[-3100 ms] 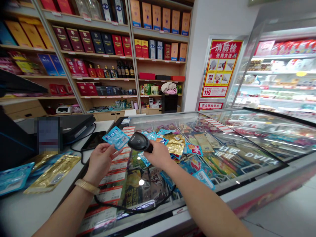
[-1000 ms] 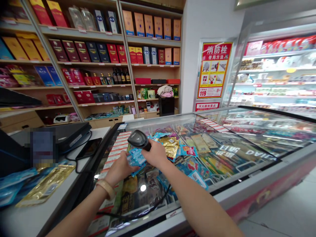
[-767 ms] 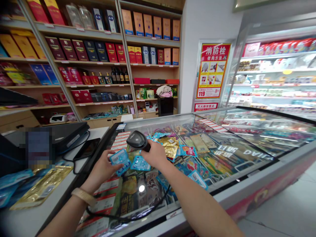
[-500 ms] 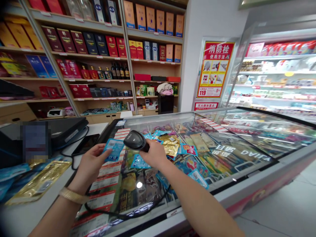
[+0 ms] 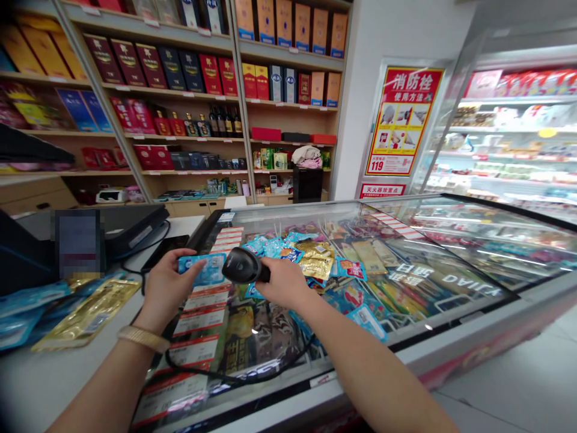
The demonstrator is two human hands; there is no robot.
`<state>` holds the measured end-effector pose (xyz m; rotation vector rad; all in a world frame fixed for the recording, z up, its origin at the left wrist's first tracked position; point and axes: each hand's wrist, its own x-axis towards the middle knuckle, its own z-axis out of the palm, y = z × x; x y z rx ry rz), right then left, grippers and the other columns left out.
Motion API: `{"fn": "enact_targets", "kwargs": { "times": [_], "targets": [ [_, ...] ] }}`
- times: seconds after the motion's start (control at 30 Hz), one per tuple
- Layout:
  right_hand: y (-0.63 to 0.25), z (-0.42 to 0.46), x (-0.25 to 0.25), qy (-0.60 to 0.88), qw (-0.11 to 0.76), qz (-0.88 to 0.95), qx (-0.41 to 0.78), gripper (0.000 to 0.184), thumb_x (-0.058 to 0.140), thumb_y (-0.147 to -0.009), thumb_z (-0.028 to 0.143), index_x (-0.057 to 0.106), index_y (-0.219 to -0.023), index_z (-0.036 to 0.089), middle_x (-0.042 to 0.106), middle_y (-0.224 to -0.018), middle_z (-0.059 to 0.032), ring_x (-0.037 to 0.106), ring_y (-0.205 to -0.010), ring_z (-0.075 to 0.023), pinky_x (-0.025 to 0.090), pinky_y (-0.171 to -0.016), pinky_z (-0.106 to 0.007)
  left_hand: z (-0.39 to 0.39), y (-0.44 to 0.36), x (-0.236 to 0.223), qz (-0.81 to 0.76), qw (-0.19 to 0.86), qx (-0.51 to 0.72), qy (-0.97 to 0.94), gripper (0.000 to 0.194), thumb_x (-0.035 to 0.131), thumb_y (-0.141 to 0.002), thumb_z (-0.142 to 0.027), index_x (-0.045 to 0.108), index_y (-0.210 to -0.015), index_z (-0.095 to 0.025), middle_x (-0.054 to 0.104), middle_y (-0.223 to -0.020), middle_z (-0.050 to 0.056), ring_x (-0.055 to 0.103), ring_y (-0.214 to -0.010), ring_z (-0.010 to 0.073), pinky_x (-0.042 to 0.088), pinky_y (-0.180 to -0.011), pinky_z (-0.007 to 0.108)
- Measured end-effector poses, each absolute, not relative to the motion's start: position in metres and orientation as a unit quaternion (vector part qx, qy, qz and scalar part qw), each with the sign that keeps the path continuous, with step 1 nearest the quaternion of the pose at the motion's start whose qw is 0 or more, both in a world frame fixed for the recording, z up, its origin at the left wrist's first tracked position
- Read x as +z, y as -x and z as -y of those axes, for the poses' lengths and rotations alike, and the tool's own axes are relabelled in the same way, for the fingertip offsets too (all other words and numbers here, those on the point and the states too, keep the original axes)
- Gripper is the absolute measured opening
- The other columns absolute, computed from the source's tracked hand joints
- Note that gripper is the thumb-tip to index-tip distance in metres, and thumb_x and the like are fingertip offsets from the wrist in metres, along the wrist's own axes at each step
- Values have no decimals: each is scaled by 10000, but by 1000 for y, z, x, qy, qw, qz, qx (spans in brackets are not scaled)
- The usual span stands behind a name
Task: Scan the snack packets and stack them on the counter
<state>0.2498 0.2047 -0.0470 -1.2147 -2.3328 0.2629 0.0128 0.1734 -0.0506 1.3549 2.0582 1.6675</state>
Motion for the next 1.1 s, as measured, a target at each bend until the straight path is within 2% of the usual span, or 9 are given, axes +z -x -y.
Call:
{"fn": "enact_targets", "kwargs": {
  "times": [0.23, 0.6, 0.8, 0.93, 1.1],
  "targets": [
    [-249, -203, -47, 441, 222, 866, 80, 281, 614, -764, 322, 692, -1028, 268, 758, -946, -27, 694, -905, -257, 414, -679, -282, -171, -14, -46, -704, 79, 530, -466, 382, 688, -609, -442, 557, -885, -212, 636, -662, -17, 590, -585, 168, 453, -560, 266],
    [-250, -203, -45, 440, 203, 871, 80, 267, 614, -778, 323, 678, -1028, 254, 752, -976, -28, 682, -907, -240, 413, -694, -275, -169, -16, -43, -713, 63, 513, -474, 364, 677, -632, -444, 552, -887, -216, 656, -683, -13, 611, -611, 177, 454, -592, 279],
    [-250, -204, -47, 442, 224, 864, 83, 298, 606, -772, 312, 684, -1054, 260, 747, -955, -36, 676, -890, -243, 407, -691, -276, -171, -16, -45, -696, 73, 526, -483, 364, 683, -639, -448, 548, -884, -214, 631, -648, -22, 593, -581, 175, 441, -562, 282],
    [-252, -206, -51, 447, 239, 858, 89, 275, 598, -769, 296, 691, -1022, 244, 744, -940, -46, 673, -880, -238, 403, -693, -269, -165, -11, -41, -688, 35, 550, -472, 353, 660, -678, -425, 570, -942, -208, 635, -694, -8, 603, -618, 185, 467, -601, 302],
    [-254, -208, -54, 448, 258, 852, 83, 289, 592, -759, 275, 693, -1025, 225, 737, -899, -61, 671, -855, -247, 395, -681, -273, -132, 31, -28, -682, -78, 582, -436, 375, 659, -696, -411, 564, -993, -204, 671, -877, 45, 650, -813, 212, 513, -755, 337]
  ]
}}
